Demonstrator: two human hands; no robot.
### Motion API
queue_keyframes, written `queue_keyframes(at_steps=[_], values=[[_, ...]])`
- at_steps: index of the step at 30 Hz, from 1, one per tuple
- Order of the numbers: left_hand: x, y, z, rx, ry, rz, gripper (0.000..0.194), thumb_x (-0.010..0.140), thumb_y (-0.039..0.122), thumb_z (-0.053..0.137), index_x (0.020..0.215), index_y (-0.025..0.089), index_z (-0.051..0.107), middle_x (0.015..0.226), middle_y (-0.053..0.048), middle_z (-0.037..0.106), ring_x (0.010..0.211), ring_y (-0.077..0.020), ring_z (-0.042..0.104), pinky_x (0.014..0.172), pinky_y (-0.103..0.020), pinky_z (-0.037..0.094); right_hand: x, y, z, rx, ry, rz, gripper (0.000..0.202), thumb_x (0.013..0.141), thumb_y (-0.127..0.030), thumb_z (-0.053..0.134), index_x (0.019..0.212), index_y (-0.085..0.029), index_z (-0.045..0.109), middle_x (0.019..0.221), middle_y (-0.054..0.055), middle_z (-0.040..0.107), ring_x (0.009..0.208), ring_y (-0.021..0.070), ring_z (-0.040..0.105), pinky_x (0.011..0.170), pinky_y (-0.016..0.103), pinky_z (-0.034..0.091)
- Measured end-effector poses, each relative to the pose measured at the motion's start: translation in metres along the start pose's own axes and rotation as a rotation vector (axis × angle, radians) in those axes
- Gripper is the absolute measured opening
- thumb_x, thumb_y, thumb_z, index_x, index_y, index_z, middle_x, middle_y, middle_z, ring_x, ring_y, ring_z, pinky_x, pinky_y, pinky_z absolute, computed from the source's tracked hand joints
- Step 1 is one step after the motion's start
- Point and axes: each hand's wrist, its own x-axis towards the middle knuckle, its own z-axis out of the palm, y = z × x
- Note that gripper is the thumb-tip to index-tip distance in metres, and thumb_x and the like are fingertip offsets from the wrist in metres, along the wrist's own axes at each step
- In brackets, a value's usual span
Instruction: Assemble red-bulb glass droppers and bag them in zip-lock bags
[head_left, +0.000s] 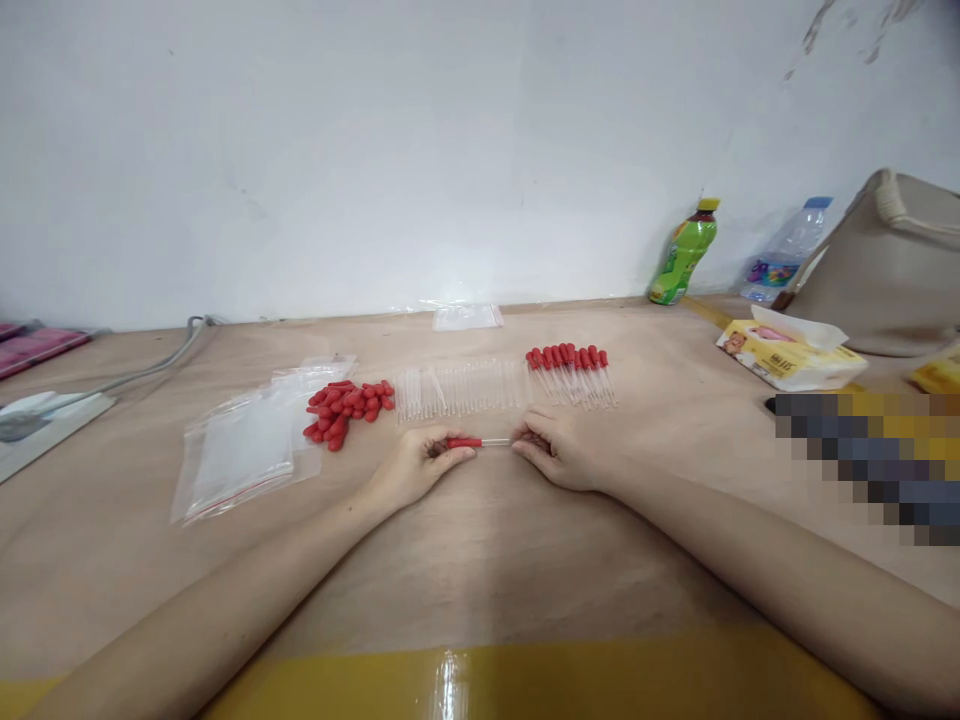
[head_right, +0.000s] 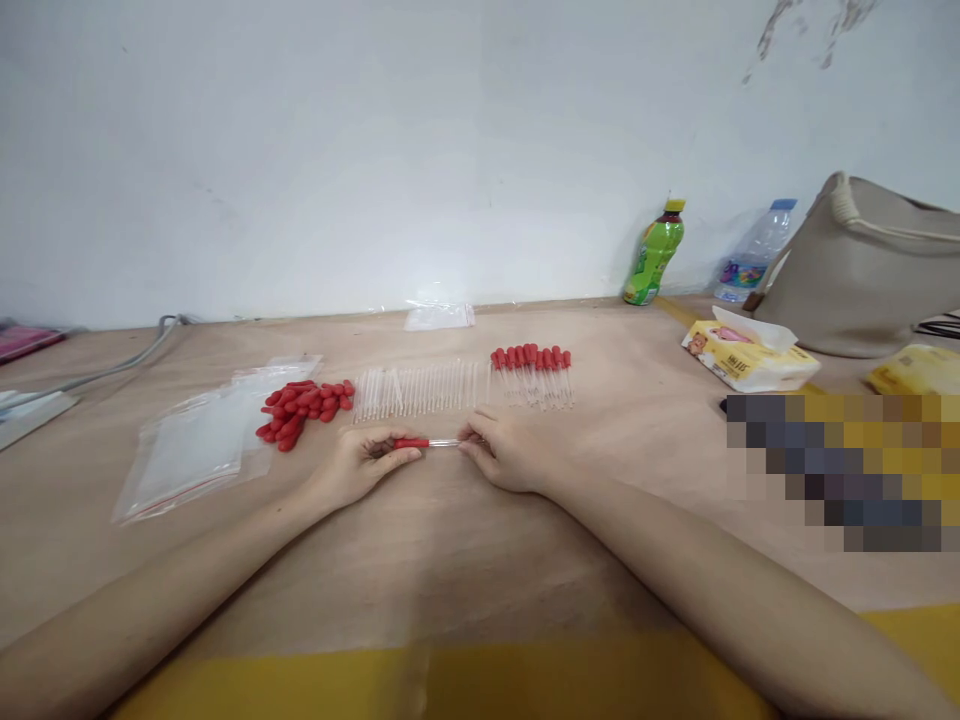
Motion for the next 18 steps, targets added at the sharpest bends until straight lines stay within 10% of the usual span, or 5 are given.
queue_keyframes(at_steps=[18], values=[[0.001,-0.006,0.007,-0.072,-0.016,-0.046,0.025,0.077,0.035,0.058,0.091,0.017,0.067,0.079,-0.004,0.070,0.064,-0.0134,0.060,0.059,-0.024,0.049,0.004,0.002,0.020,-0.038,0.140,-0.135,0.018,0.086,-0.020,0.039,0.078,-0.017,0.054,0.073,0.004,0.057,0.066,0.0129,0.051,0.060,0.024,0.039]])
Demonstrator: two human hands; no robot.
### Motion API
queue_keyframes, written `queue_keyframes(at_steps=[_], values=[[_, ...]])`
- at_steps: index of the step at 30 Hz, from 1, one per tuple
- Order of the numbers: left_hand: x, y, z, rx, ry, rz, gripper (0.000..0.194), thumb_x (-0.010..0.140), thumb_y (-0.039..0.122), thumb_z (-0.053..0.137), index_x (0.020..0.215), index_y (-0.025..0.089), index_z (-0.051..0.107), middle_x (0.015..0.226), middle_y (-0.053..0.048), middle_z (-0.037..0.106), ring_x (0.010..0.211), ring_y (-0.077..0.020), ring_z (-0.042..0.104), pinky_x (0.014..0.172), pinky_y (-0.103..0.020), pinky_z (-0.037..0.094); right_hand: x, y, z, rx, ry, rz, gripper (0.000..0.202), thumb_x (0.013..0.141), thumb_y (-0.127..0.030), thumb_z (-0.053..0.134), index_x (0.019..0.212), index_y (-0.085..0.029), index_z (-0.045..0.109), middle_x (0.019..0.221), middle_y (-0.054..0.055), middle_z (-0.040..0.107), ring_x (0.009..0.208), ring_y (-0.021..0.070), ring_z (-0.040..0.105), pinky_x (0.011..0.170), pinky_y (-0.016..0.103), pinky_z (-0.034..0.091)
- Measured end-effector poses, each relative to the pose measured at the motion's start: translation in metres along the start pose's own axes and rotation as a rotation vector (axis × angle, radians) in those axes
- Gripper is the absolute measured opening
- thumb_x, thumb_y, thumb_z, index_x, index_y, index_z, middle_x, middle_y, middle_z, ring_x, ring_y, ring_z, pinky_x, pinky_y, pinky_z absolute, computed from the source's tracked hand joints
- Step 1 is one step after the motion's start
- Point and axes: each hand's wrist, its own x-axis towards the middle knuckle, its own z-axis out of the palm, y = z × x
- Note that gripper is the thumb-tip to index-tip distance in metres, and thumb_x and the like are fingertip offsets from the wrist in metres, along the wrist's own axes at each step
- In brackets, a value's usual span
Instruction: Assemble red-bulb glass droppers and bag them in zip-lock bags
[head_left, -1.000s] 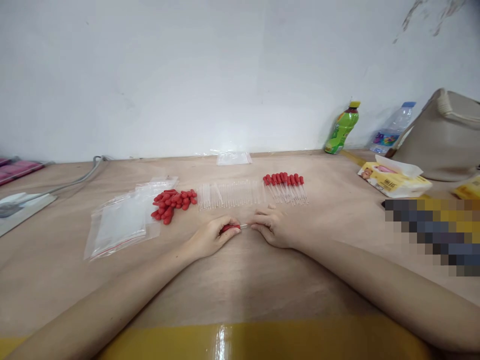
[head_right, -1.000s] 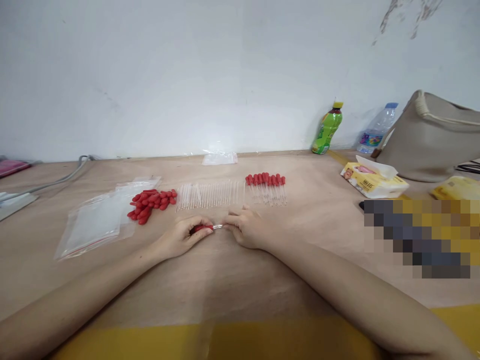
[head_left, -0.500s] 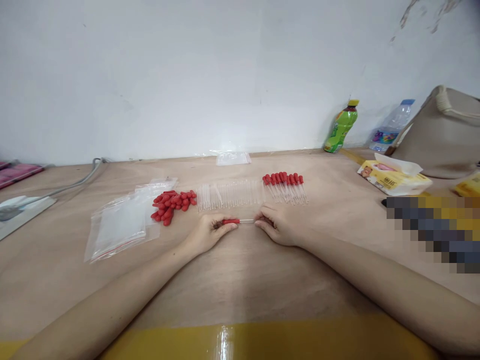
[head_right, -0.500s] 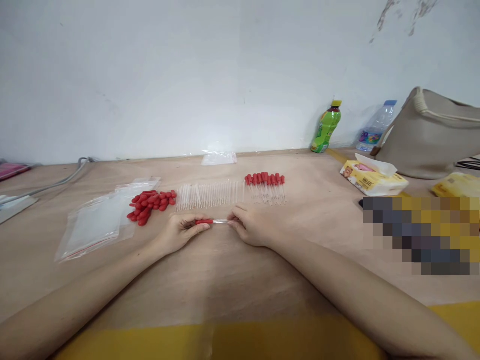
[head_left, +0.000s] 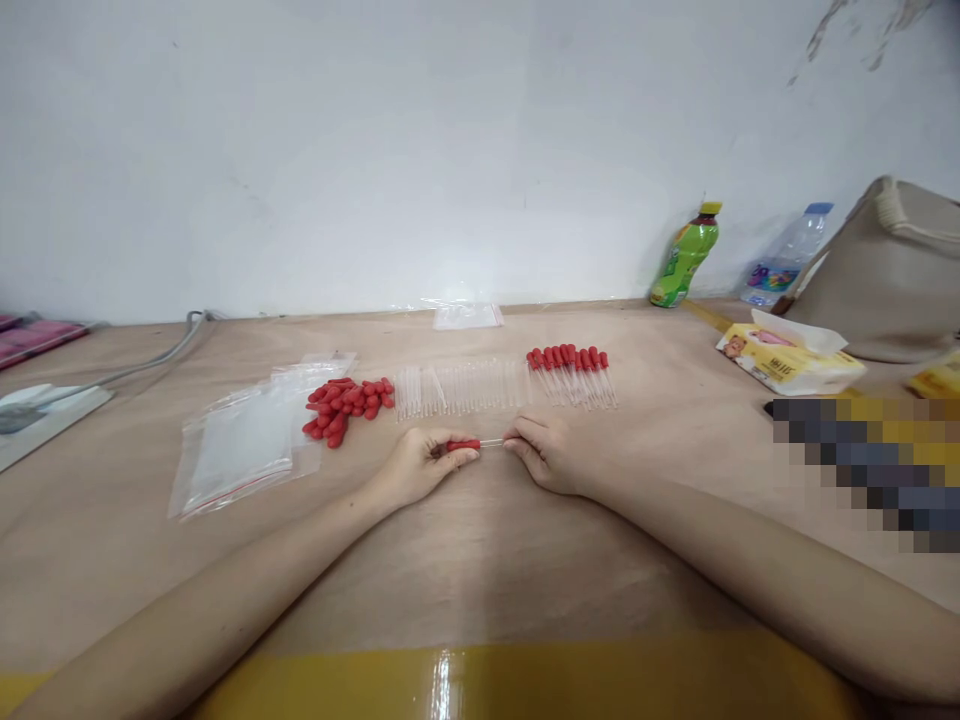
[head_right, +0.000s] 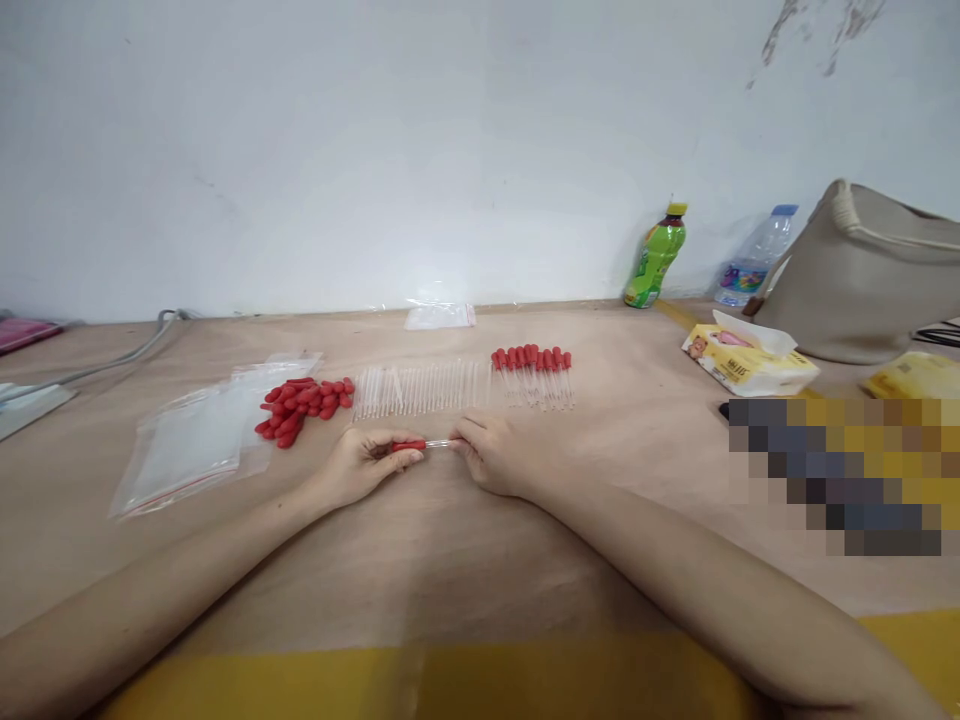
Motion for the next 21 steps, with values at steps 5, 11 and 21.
queue_keyframes(at_steps=[5,11,21], values=[[0.000,0.000,0.001,-0.017,0.003,0.006,0.024,0.077,0.035,0.059,0.089,0.016,0.068,0.079,-0.003,0.069,0.063,-0.0132,0.060,0.059,-0.024,0.049,0.001,0.002,0.010,0.032,0.012,-0.006,0.021,0.087,-0.022,0.037,0.078,-0.016,0.055,0.074,0.007,0.056,0.069,0.0148,0.050,0.063,0.026,0.041],[0.000,0.001,0.001,-0.016,0.001,0.026,0.023,0.077,0.034,0.058,0.088,0.016,0.068,0.076,-0.003,0.069,0.062,-0.0132,0.060,0.058,-0.024,0.049,0.004,-0.004,0.010,0.007,-0.034,0.033,0.022,0.088,-0.022,0.037,0.077,-0.016,0.055,0.073,0.006,0.057,0.069,0.0147,0.051,0.062,0.025,0.040],[0.000,0.001,0.001,0.017,-0.001,0.013,0.025,0.078,0.035,0.057,0.091,0.017,0.068,0.083,-0.004,0.069,0.070,-0.0153,0.061,0.066,-0.027,0.050,0.009,-0.011,0.004,-0.124,-0.165,0.063,0.022,0.087,-0.019,0.040,0.073,-0.014,0.057,0.073,0.007,0.059,0.067,0.0146,0.051,0.063,0.027,0.037]])
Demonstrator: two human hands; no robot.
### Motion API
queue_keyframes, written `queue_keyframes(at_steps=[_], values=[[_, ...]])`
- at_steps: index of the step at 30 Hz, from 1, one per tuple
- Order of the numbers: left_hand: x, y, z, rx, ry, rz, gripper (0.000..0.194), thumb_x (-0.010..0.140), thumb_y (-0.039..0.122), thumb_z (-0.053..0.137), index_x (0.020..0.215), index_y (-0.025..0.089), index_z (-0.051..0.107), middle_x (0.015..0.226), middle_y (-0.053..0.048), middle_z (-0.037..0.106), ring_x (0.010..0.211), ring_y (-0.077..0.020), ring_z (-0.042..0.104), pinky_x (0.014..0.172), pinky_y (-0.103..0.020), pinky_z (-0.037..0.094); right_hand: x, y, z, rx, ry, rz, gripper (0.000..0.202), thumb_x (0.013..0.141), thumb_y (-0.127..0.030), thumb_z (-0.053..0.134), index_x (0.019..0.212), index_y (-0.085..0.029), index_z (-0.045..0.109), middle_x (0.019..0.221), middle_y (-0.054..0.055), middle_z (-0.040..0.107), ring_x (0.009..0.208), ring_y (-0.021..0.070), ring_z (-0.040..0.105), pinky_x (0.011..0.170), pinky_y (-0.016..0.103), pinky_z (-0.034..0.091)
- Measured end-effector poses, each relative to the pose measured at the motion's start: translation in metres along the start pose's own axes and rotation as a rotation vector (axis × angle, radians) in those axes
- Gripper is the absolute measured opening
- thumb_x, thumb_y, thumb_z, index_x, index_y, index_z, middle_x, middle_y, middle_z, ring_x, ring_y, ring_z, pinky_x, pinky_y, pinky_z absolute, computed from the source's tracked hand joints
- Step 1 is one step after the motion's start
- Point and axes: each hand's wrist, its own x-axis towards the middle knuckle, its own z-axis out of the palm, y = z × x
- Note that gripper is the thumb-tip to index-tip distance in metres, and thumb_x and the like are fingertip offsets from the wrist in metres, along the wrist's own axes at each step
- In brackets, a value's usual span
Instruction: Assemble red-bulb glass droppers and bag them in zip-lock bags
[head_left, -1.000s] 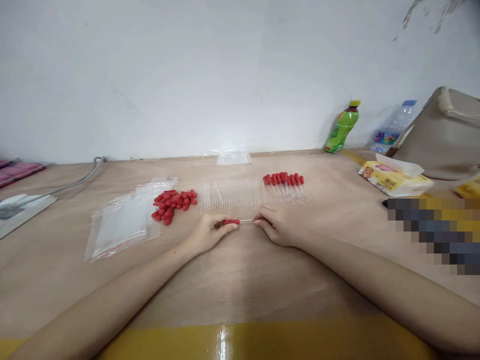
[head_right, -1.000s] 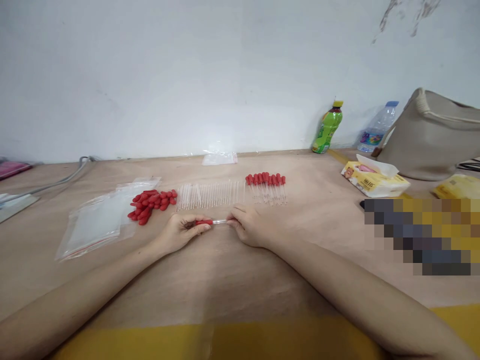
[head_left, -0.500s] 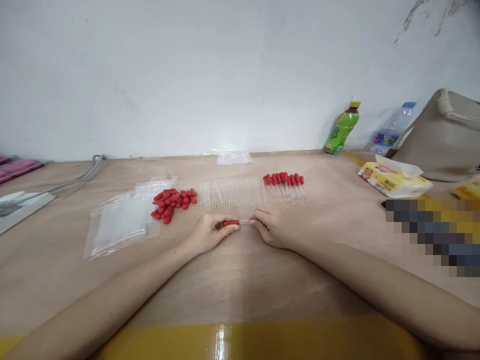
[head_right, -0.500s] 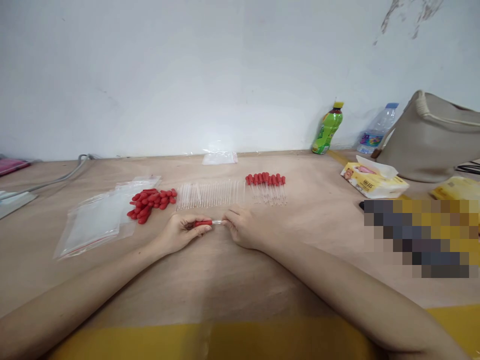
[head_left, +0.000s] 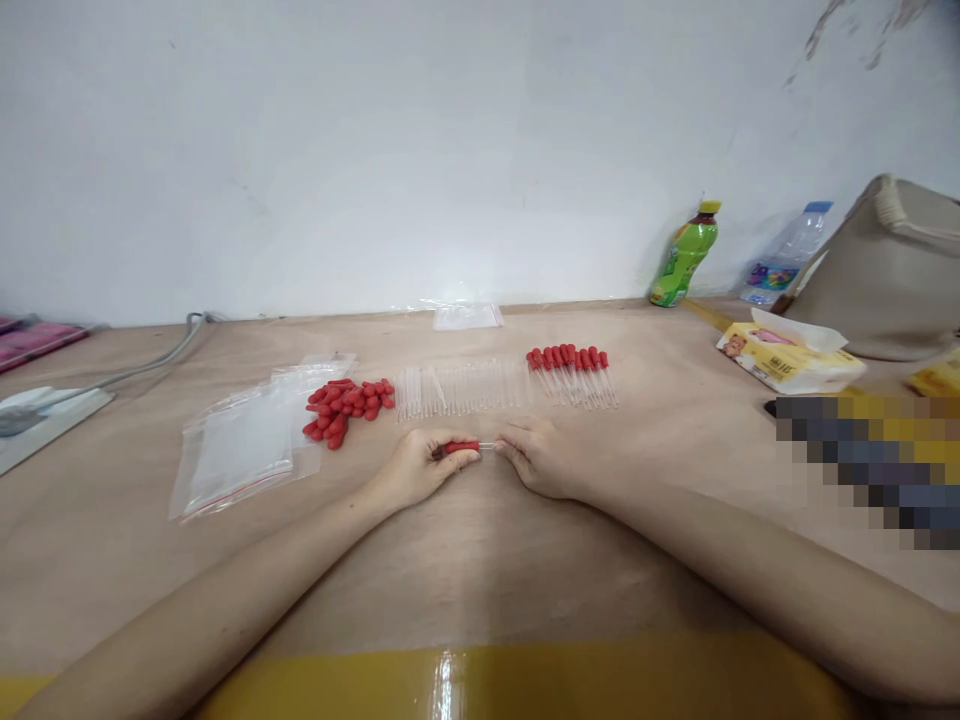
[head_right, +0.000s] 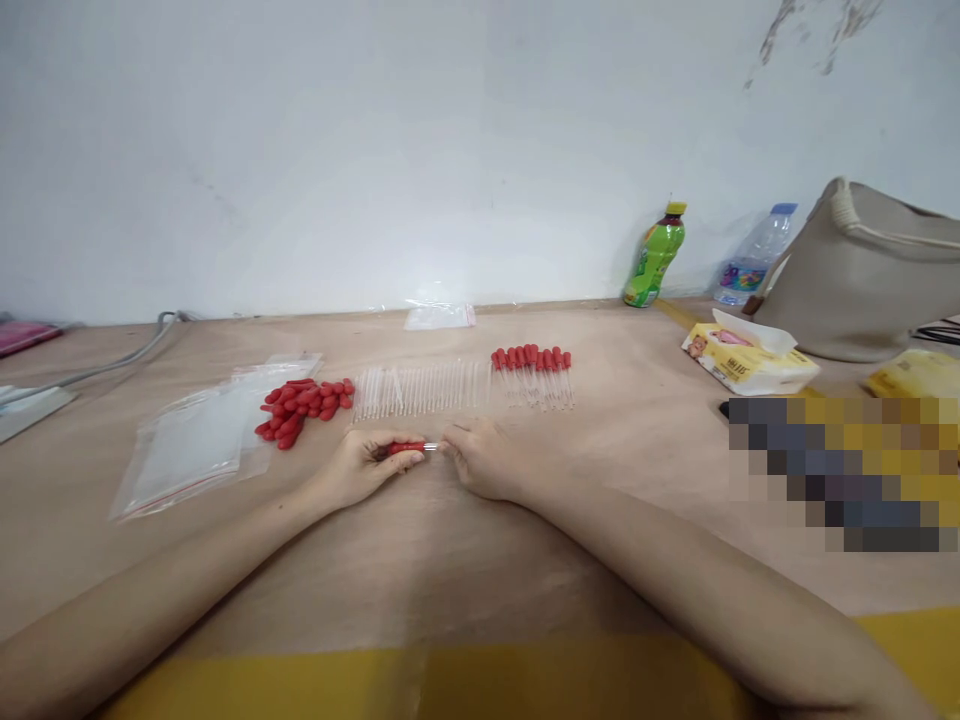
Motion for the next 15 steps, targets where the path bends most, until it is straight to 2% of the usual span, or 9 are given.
queue_keyframes(at_steps=[4,6,9,11,13,15], values=[[0.000,0.002,-0.002,0.002,-0.020,-0.028,0.029,0.077,0.038,0.057,0.095,0.017,0.065,0.083,-0.005,0.067,0.068,-0.0144,0.058,0.064,-0.028,0.049,0.001,-0.001,-0.019,-0.078,-0.094,-0.030,0.020,0.085,-0.021,0.044,0.071,-0.016,0.058,0.076,0.007,0.061,0.071,0.0166,0.052,0.065,0.029,0.036],[0.001,0.001,-0.003,-0.022,-0.016,-0.054,0.035,0.076,0.037,0.059,0.104,0.016,0.061,0.080,-0.004,0.063,0.064,-0.0123,0.056,0.061,-0.026,0.048,0.002,0.005,-0.029,-0.036,-0.137,0.030,0.020,0.083,-0.021,0.045,0.070,-0.016,0.059,0.075,0.006,0.062,0.068,0.0152,0.052,0.061,0.026,0.036],[0.002,-0.002,-0.004,-0.058,-0.006,-0.085,0.041,0.074,0.036,0.060,0.109,0.014,0.057,0.081,-0.003,0.058,0.062,-0.0098,0.052,0.057,-0.023,0.047,0.008,0.028,-0.046,0.029,-0.141,0.259,0.020,0.081,-0.021,0.047,0.066,-0.016,0.060,0.067,0.004,0.061,0.059,0.0129,0.051,0.054,0.023,0.034],[0.003,-0.004,-0.004,-0.038,-0.017,-0.089,0.037,0.074,0.035,0.061,0.104,0.013,0.058,0.081,-0.003,0.056,0.062,-0.0094,0.051,0.057,-0.023,0.046,0.013,0.049,-0.058,0.011,-0.046,0.466,0.021,0.079,-0.026,0.048,0.065,-0.016,0.060,0.065,0.004,0.061,0.060,0.0138,0.053,0.054,0.023,0.033],[0.003,-0.005,-0.005,-0.012,-0.028,-0.080,0.034,0.074,0.034,0.060,0.099,0.012,0.060,0.080,-0.004,0.056,0.063,-0.0101,0.051,0.057,-0.024,0.046,0.017,0.070,-0.068,-0.109,0.030,0.702,0.029,0.079,-0.033,0.046,0.060,-0.015,0.059,0.058,0.006,0.058,0.057,0.0162,0.053,0.051,0.025,0.031],[0.003,-0.005,-0.005,-0.003,-0.031,-0.073,0.032,0.074,0.034,0.060,0.097,0.012,0.061,0.079,-0.004,0.056,0.064,-0.0111,0.052,0.058,-0.024,0.045,0.017,0.088,-0.073,-0.209,0.082,0.873,0.033,0.079,-0.036,0.043,0.060,-0.015,0.059,0.060,0.009,0.059,0.060,0.0197,0.055,0.050,0.027,0.030]])
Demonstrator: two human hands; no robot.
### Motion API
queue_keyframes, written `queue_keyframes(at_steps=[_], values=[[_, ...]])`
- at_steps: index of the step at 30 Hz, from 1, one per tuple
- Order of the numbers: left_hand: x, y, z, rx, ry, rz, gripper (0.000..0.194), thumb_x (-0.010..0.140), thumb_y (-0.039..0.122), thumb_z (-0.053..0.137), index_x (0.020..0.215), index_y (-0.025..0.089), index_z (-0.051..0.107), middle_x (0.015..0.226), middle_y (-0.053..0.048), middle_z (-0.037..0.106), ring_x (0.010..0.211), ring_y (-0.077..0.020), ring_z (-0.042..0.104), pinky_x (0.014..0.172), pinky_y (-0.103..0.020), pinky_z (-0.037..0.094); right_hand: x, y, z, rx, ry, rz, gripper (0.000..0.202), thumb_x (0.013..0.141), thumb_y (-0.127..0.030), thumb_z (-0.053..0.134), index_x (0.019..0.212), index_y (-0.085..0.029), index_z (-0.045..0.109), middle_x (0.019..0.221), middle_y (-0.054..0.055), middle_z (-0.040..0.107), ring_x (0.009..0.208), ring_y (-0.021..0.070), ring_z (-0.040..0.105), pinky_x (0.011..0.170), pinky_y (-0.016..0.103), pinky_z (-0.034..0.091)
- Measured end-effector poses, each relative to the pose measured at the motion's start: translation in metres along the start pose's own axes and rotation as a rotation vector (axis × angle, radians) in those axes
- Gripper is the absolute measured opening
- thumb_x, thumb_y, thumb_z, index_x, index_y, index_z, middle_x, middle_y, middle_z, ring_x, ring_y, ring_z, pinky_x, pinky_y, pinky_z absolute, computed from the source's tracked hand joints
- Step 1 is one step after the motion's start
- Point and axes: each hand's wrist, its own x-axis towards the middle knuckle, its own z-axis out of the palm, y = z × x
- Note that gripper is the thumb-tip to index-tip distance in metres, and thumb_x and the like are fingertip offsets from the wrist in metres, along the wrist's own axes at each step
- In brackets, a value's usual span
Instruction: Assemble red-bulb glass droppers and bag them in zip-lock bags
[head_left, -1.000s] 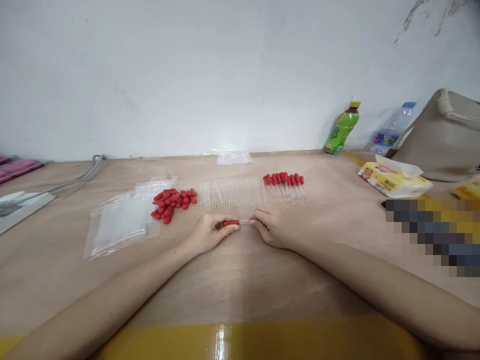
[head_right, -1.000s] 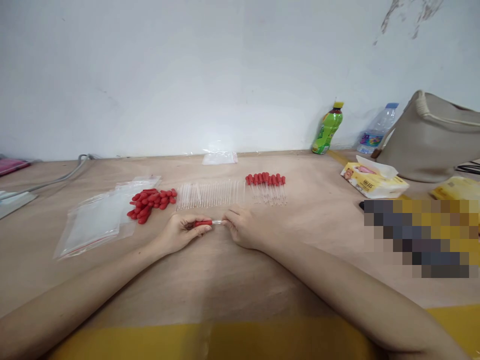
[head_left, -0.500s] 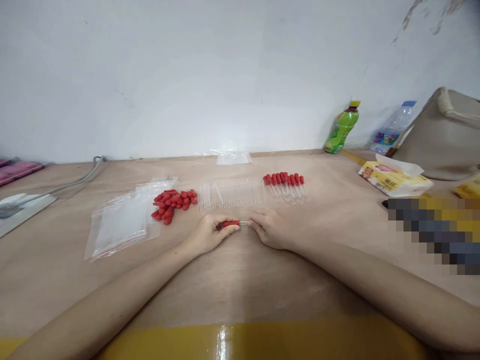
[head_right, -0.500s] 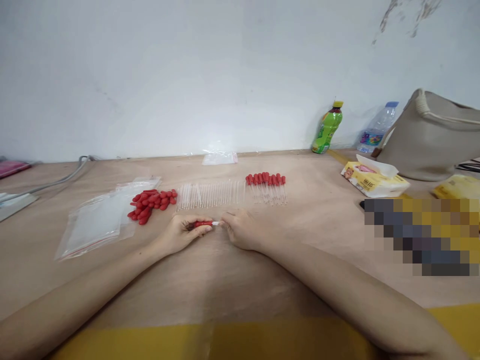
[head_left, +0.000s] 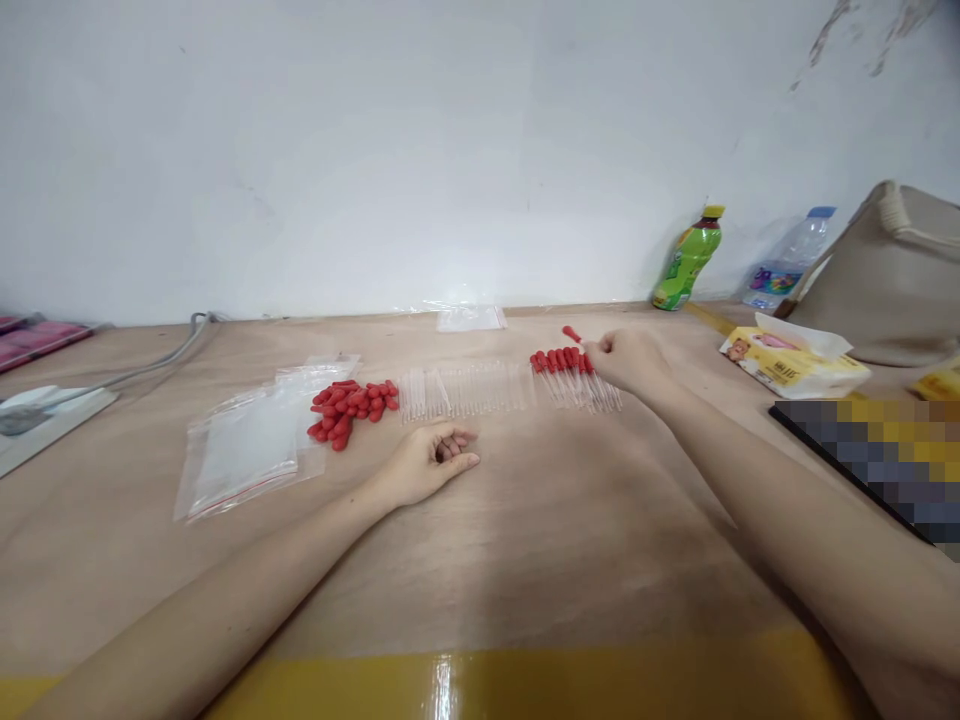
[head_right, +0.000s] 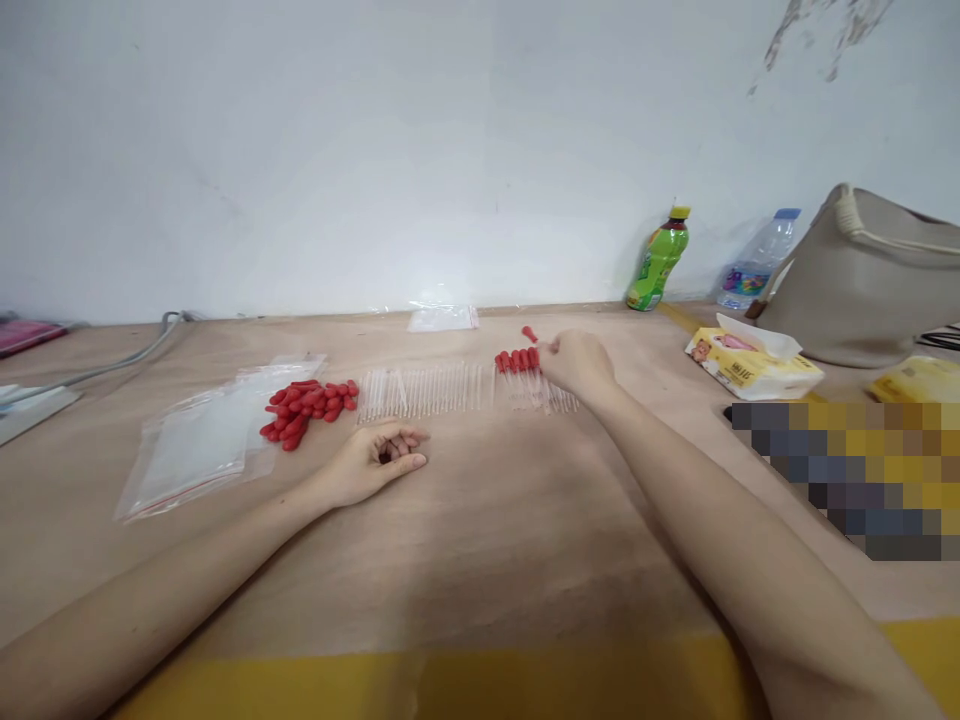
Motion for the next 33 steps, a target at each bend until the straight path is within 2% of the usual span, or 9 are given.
queue_keyframes(at_steps=[3,6,11,18,23,27,30,33], values=[[-0.001,0.001,0.000,-0.008,-0.007,0.004,0.031,0.075,0.034,0.059,0.097,0.012,0.061,0.081,-0.005,0.056,0.066,-0.0117,0.052,0.059,-0.025,0.046,0.008,0.016,0.007,-0.063,0.002,0.116,0.032,0.079,-0.034,0.040,0.066,-0.014,0.061,0.069,0.014,0.062,0.067,0.0236,0.058,0.051,0.028,0.032],[-0.001,0.001,-0.001,-0.001,-0.009,0.012,0.030,0.075,0.034,0.059,0.096,0.012,0.061,0.082,-0.006,0.057,0.066,-0.0118,0.053,0.060,-0.025,0.046,0.007,0.025,0.017,-0.087,-0.066,0.118,0.032,0.079,-0.034,0.040,0.070,-0.012,0.062,0.072,0.016,0.062,0.068,0.0236,0.058,0.054,0.029,0.035],[-0.001,0.001,-0.001,0.009,-0.012,0.032,0.029,0.075,0.033,0.059,0.095,0.013,0.062,0.083,-0.006,0.057,0.067,-0.0119,0.053,0.059,-0.025,0.046,0.004,0.024,0.027,-0.096,-0.139,0.082,0.031,0.077,-0.038,0.045,0.074,-0.013,0.063,0.075,0.015,0.063,0.070,0.0230,0.059,0.055,0.028,0.037],[-0.001,0.003,-0.001,-0.004,-0.010,0.031,0.028,0.075,0.033,0.060,0.095,0.014,0.062,0.085,-0.006,0.058,0.067,-0.0120,0.054,0.061,-0.026,0.048,0.003,0.022,0.026,-0.124,-0.106,0.106,0.029,0.075,-0.042,0.047,0.074,-0.018,0.063,0.080,0.011,0.065,0.076,0.0241,0.059,0.057,0.029,0.038],[-0.001,0.002,0.000,0.001,-0.007,0.038,0.027,0.074,0.033,0.060,0.094,0.014,0.063,0.084,-0.006,0.058,0.066,-0.0122,0.054,0.060,-0.026,0.047,-0.006,0.002,0.026,-0.083,-0.034,0.020,0.027,0.077,-0.042,0.045,0.079,-0.020,0.062,0.081,0.008,0.065,0.077,0.0222,0.059,0.061,0.029,0.039],[0.000,0.003,-0.001,0.003,-0.004,0.043,0.028,0.074,0.033,0.060,0.094,0.014,0.063,0.083,-0.006,0.058,0.066,-0.0121,0.054,0.060,-0.026,0.047,-0.016,-0.026,0.036,-0.035,-0.106,-0.109,0.030,0.078,-0.041,0.044,0.070,-0.020,0.063,0.076,0.006,0.064,0.075,0.0207,0.059,0.064,0.029,0.040],[0.000,0.003,-0.001,0.003,-0.006,0.035,0.028,0.074,0.033,0.060,0.094,0.013,0.063,0.083,-0.006,0.058,0.065,-0.0120,0.054,0.060,-0.026,0.047,-0.015,-0.044,0.045,-0.078,-0.170,-0.088,0.028,0.079,-0.037,0.045,0.075,-0.017,0.064,0.081,0.010,0.064,0.076,0.0236,0.060,0.062,0.032,0.041],[0.000,0.003,0.000,0.010,-0.007,0.034,0.027,0.074,0.032,0.060,0.093,0.012,0.062,0.082,-0.006,0.057,0.065,-0.0118,0.054,0.060,-0.025,0.046,-0.007,-0.057,0.052,-0.136,-0.226,-0.037,0.022,0.076,-0.026,0.048,0.087,-0.014,0.064,0.088,0.014,0.064,0.081,0.0262,0.060,0.061,0.032,0.042]])
